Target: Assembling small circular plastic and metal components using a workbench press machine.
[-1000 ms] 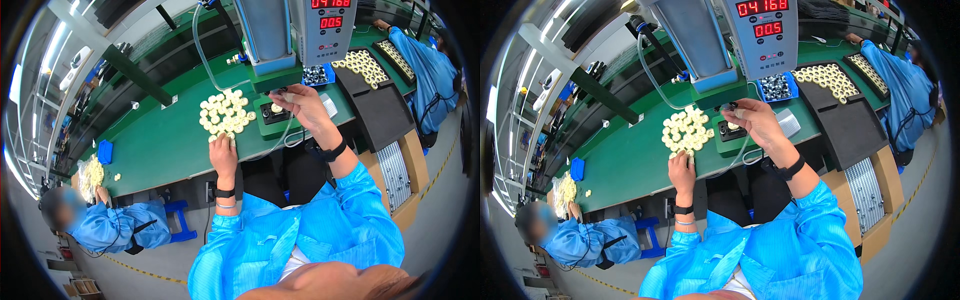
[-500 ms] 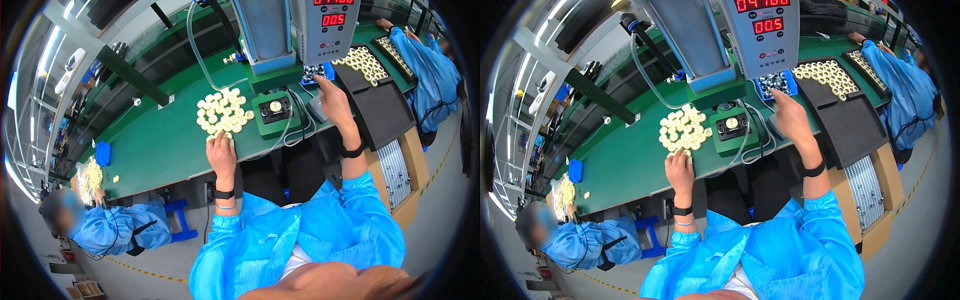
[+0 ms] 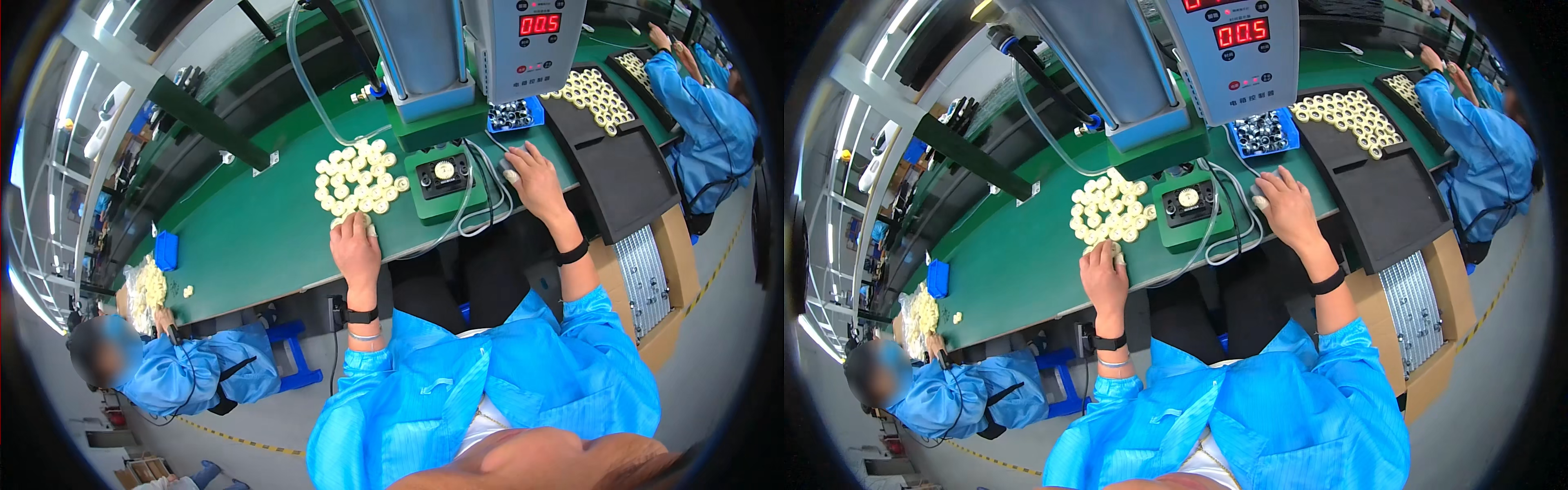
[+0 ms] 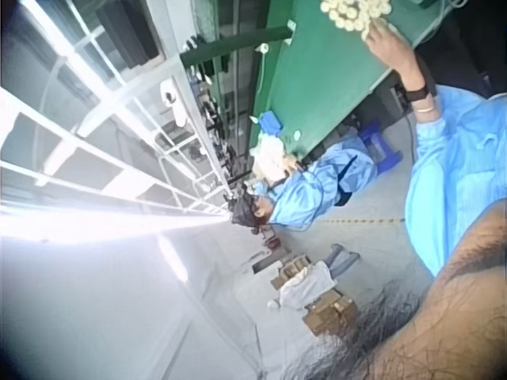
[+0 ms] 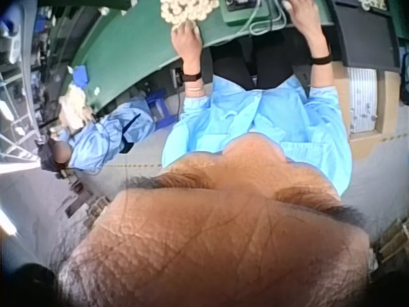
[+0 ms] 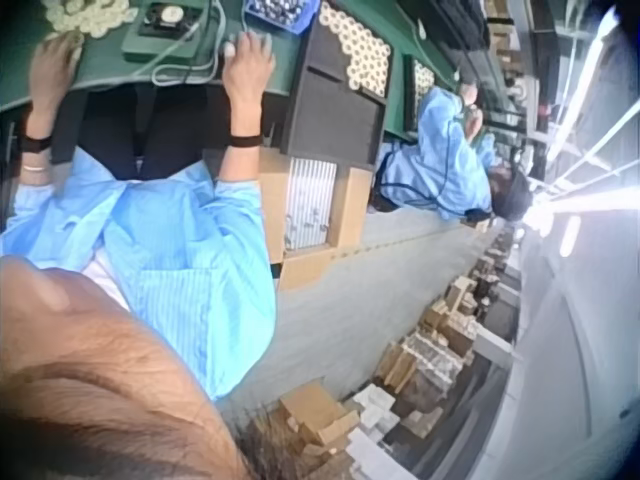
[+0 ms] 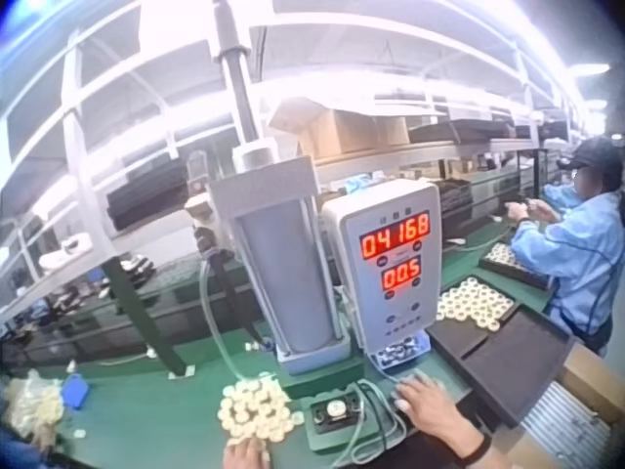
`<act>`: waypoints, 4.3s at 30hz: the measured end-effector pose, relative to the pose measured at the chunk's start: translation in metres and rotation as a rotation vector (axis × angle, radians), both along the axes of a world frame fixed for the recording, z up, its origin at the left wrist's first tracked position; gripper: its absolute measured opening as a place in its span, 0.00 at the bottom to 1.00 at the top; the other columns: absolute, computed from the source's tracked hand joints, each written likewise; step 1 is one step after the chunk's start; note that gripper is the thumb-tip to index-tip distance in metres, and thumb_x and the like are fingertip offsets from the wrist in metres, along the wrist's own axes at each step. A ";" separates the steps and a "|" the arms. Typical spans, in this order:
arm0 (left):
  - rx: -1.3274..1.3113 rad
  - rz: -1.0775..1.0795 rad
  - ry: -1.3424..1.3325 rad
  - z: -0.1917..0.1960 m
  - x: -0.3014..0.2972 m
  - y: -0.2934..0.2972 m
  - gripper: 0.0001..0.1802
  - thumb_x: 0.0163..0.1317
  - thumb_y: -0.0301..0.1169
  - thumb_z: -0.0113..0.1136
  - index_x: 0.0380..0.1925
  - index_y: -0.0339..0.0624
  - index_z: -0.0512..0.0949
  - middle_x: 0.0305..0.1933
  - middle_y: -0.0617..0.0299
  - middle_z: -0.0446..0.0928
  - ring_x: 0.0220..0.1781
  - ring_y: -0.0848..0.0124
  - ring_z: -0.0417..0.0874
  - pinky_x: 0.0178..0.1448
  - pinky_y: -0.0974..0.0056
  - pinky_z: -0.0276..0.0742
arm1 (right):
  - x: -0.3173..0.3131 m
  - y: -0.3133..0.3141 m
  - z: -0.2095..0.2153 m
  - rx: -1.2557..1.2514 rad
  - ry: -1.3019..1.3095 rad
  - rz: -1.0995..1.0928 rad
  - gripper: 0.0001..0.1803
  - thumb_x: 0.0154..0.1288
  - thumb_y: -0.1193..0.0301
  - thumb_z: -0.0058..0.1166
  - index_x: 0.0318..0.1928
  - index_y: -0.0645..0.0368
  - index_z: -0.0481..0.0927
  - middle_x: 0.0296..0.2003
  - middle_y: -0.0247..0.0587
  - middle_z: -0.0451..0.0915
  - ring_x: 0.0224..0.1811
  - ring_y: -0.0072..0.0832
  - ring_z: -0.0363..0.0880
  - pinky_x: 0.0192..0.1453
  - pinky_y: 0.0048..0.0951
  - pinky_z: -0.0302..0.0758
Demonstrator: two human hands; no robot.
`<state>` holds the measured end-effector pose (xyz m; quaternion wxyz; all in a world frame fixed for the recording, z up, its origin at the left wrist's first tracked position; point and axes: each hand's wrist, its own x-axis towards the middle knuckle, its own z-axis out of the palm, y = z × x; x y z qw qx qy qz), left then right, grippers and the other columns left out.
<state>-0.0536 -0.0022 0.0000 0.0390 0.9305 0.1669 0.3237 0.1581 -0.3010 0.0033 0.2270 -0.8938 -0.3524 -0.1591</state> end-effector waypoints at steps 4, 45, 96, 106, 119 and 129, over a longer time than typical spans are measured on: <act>-0.006 0.003 0.019 0.002 -0.001 -0.001 0.21 0.50 0.24 0.67 0.48 0.39 0.78 0.51 0.53 0.78 0.50 0.51 0.75 0.57 0.53 0.73 | -0.003 -0.001 0.000 0.050 -0.006 0.003 0.22 0.63 0.69 0.58 0.58 0.56 0.76 0.61 0.39 0.75 0.70 0.48 0.64 0.62 0.50 0.68; -0.407 -0.202 -0.208 0.012 0.016 -0.010 0.15 0.53 0.17 0.61 0.43 0.36 0.77 0.48 0.51 0.80 0.49 0.57 0.81 0.44 0.57 0.77 | 0.036 -0.071 0.107 0.453 0.404 -0.162 0.17 0.55 0.70 0.61 0.46 0.63 0.83 0.36 0.46 0.83 0.37 0.35 0.83 0.45 0.34 0.79; -0.299 -0.552 -0.029 0.051 0.103 -0.060 0.16 0.53 0.22 0.64 0.44 0.40 0.82 0.49 0.53 0.82 0.48 0.50 0.78 0.53 0.54 0.75 | 0.193 -0.071 0.036 -0.169 0.154 -0.125 0.13 0.52 0.73 0.61 0.40 0.56 0.86 0.36 0.51 0.85 0.41 0.47 0.83 0.49 0.42 0.78; -0.315 -0.465 -0.090 0.045 0.101 -0.060 0.20 0.51 0.25 0.67 0.47 0.40 0.82 0.54 0.53 0.79 0.53 0.52 0.77 0.57 0.54 0.74 | 0.220 -0.082 0.012 -0.330 -0.163 -0.285 0.07 0.56 0.79 0.49 0.33 0.60 0.80 0.37 0.52 0.80 0.42 0.49 0.82 0.44 0.47 0.79; -0.215 -0.324 -0.052 0.046 0.077 -0.046 0.21 0.52 0.23 0.64 0.50 0.40 0.80 0.56 0.51 0.77 0.52 0.51 0.76 0.56 0.53 0.75 | 0.174 -0.027 0.051 -0.050 -0.074 0.002 0.12 0.53 0.74 0.58 0.40 0.63 0.83 0.35 0.57 0.82 0.41 0.51 0.81 0.49 0.46 0.78; -0.082 -0.143 0.033 0.027 0.045 -0.022 0.25 0.46 0.17 0.59 0.49 0.40 0.81 0.53 0.52 0.79 0.50 0.52 0.77 0.54 0.53 0.76 | 0.158 0.020 0.038 -0.244 -0.099 0.124 0.09 0.50 0.80 0.54 0.34 0.64 0.81 0.35 0.53 0.82 0.40 0.50 0.81 0.48 0.46 0.79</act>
